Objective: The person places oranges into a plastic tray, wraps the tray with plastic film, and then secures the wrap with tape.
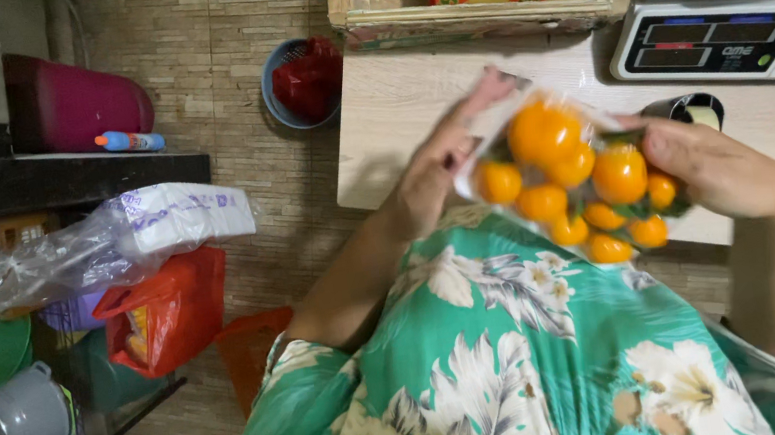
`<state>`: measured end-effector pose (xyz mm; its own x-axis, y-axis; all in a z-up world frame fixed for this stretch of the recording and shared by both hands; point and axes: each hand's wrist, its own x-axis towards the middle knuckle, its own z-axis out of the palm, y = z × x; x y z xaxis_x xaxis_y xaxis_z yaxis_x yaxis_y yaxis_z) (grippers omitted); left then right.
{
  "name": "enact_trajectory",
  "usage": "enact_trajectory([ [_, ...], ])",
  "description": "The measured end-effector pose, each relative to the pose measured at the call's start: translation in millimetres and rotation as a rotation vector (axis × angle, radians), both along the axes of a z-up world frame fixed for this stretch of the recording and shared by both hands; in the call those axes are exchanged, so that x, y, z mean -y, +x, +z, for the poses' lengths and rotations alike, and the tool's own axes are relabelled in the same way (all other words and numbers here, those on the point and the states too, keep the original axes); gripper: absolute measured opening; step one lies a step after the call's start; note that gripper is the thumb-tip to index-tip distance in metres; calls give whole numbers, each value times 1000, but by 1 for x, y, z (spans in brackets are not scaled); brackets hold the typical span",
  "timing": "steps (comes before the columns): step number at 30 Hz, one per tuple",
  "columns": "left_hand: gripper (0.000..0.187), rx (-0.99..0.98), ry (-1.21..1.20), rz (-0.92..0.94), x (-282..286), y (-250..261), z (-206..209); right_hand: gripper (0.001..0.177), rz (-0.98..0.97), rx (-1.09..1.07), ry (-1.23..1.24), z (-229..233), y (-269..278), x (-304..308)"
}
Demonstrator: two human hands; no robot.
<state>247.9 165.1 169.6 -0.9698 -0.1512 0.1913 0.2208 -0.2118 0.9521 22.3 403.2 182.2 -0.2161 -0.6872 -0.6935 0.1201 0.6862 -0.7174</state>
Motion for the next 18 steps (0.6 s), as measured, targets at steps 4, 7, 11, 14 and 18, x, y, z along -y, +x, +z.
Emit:
enact_trajectory([
  [4, 99, 86, 210, -165, -24, 1, 16, 69, 306, -7, 168, 44, 11, 11],
  [7, 92, 175, 466, -155, -34, 5, 22, 67, 504, -146, -16, 48, 19, 8],
  [11, 104, 296, 564, -250, -41, 12, 15, 62, 619, -284, -19, 59, 27, 7],
  [14, 98, 282, 487, -318, -44, 12, 18, 53, 662, -593, -195, 78, 31, 8],
  [18, 75, 223, 329, -288, -43, 9, 25, 29, 567, -1041, -631, 112, 49, 24],
])
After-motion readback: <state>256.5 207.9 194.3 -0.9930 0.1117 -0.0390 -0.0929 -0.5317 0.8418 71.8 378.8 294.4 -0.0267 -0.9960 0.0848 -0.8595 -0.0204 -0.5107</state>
